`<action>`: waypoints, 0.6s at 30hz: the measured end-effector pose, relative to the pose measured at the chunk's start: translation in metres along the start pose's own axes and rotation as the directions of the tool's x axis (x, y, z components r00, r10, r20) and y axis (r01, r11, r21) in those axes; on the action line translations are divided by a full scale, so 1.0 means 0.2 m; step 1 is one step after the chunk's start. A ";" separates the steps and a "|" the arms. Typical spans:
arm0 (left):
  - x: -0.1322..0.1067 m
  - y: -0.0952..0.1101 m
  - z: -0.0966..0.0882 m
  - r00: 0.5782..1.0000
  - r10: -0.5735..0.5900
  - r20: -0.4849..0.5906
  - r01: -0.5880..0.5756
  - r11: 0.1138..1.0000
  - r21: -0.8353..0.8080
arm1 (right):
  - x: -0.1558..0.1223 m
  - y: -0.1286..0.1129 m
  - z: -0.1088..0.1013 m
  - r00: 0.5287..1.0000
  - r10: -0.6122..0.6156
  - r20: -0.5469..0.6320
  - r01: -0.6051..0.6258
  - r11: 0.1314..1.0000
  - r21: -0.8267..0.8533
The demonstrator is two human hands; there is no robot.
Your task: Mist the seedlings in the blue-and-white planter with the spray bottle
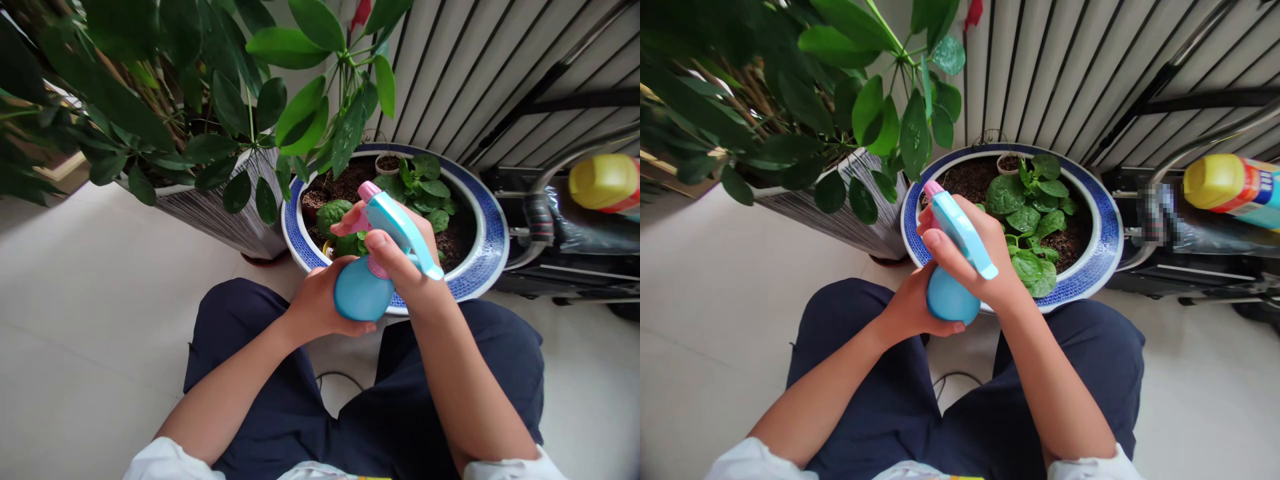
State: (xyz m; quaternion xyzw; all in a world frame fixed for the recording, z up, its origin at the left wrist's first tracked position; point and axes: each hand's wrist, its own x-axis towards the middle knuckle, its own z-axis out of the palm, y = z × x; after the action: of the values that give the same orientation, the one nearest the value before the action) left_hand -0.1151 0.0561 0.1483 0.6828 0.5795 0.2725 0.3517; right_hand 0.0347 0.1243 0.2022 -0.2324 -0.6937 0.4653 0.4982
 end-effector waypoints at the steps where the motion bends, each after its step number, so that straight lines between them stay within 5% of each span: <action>1: 0.00 0.00 0.00 1.000 0.006 0.001 -0.006 1.000 -0.005 | 0.00 0.00 0.00 1.000 0.008 -0.007 -0.008 1.000 -0.009; 18: 0.00 0.00 -0.01 1.000 0.009 0.022 -0.007 0.998 -0.058 | 0.00 -0.01 0.00 0.998 0.044 -0.048 -0.047 0.997 -0.053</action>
State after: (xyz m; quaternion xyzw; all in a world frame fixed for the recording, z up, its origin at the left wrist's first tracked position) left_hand -0.1164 0.0570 0.1487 0.6776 0.5646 0.2833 0.3767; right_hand 0.0356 0.1230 0.2030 -0.2724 -0.6889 0.4519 0.4970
